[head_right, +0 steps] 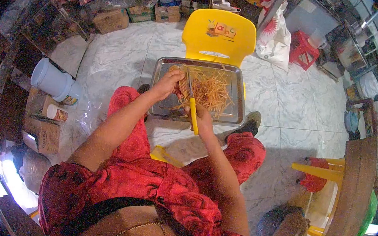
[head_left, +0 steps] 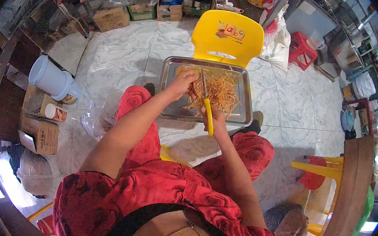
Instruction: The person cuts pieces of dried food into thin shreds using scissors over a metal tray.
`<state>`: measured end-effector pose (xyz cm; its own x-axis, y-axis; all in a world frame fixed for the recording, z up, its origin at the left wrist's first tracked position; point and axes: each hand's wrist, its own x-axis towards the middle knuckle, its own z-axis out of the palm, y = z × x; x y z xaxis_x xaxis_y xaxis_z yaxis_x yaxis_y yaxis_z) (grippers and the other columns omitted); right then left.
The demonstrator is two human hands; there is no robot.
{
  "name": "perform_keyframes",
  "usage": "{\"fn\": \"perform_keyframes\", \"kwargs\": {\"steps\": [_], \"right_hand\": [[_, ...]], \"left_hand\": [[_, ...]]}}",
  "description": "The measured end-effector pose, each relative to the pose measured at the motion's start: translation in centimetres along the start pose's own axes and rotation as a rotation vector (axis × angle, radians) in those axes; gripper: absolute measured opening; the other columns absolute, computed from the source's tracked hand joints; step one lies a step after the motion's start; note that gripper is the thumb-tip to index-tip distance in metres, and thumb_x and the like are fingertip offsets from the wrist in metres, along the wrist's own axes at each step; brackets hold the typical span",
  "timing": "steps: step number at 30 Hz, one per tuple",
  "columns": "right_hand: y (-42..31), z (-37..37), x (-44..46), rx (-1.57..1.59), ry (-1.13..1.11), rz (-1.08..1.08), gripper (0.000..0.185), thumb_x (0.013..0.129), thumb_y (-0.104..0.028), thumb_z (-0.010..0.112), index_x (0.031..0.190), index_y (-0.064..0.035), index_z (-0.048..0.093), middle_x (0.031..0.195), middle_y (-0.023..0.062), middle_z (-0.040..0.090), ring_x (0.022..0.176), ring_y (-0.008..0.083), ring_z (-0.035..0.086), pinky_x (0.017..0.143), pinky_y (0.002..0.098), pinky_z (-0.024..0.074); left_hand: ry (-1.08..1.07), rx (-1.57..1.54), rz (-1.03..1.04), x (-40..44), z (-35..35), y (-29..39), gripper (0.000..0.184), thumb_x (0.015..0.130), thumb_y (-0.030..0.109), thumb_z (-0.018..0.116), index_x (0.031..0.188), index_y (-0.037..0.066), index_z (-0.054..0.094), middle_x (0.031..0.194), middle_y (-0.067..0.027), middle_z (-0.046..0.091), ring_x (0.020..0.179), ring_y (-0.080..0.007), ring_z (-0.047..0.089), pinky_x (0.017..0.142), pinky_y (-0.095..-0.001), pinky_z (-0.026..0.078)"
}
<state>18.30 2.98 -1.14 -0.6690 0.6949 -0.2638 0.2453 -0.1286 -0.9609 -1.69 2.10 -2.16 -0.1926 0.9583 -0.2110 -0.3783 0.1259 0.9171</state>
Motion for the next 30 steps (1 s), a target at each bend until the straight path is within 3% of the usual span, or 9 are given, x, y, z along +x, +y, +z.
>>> {"fn": "perform_keyframes", "kwargs": {"steps": [7,9,13,19,21,30], "right_hand": [[2.3,-0.5,1.0,0.215,-0.201,-0.042,0.035,0.084,-0.041,0.053,0.087,-0.0066,0.05,0.051,-0.0004,0.043,0.04,0.0096,0.042,0.035,0.0252,0.0366],[2.6,-0.5,1.1,0.082,-0.299,-0.13,0.053,0.083,-0.056,0.042,0.099,-0.0052,0.047,0.056,0.0005,0.044,0.043,0.0087,0.043,0.039,0.0231,0.037],[1.8,-0.4,0.2,0.103,-0.299,-0.058,0.052,0.084,-0.055,0.041,0.098,-0.0052,0.047,0.057,0.0001,0.044,0.044,0.0087,0.043,0.041,0.0228,0.038],[2.0,-0.3,0.2,0.025,-0.339,-0.171,0.052,0.084,-0.055,0.04,0.097,-0.0051,0.047,0.057,0.0003,0.044,0.045,0.0092,0.045,0.043,0.0227,0.0398],[1.6,-0.4,0.0,0.049,-0.35,-0.075,0.053,0.083,-0.056,0.041,0.097,-0.0047,0.047,0.057,0.0006,0.044,0.045,0.0092,0.045,0.043,0.0227,0.0395],[1.7,-0.5,0.1,0.017,-0.29,-0.033,0.056,0.082,-0.056,0.045,0.098,-0.0033,0.05,0.061,0.0011,0.047,0.05,0.0096,0.047,0.044,0.0236,0.0408]], "left_hand": [[0.078,-0.03,0.093,-0.3,-0.8,2.6,0.016,0.086,0.014,0.048,0.098,0.005,0.051,0.08,-0.006,0.058,0.056,-0.0162,0.059,0.045,-0.0269,0.051],[0.076,-0.022,0.1,-0.3,-1.3,3.2,0.015,0.085,0.014,0.049,0.098,0.005,0.051,0.081,-0.0059,0.058,0.058,-0.016,0.059,0.046,-0.0265,0.051],[0.048,-0.032,0.138,0.1,-2.1,2.9,0.015,0.085,0.013,0.053,0.096,0.004,0.051,0.083,-0.0061,0.058,0.06,-0.0152,0.059,0.048,-0.0258,0.051],[0.141,0.017,0.142,-0.1,-1.9,2.9,0.015,0.085,0.013,0.053,0.095,0.003,0.051,0.081,-0.0068,0.058,0.058,-0.0149,0.058,0.047,-0.0252,0.051],[0.147,0.024,0.148,0.0,-2.0,2.8,0.015,0.084,0.013,0.054,0.095,0.003,0.051,0.08,-0.0068,0.058,0.057,-0.015,0.058,0.046,-0.0252,0.05],[0.178,0.072,0.172,0.1,-1.5,2.5,0.015,0.084,0.011,0.053,0.096,0.002,0.05,0.079,-0.0074,0.059,0.057,-0.0156,0.059,0.044,-0.0249,0.049]]}}
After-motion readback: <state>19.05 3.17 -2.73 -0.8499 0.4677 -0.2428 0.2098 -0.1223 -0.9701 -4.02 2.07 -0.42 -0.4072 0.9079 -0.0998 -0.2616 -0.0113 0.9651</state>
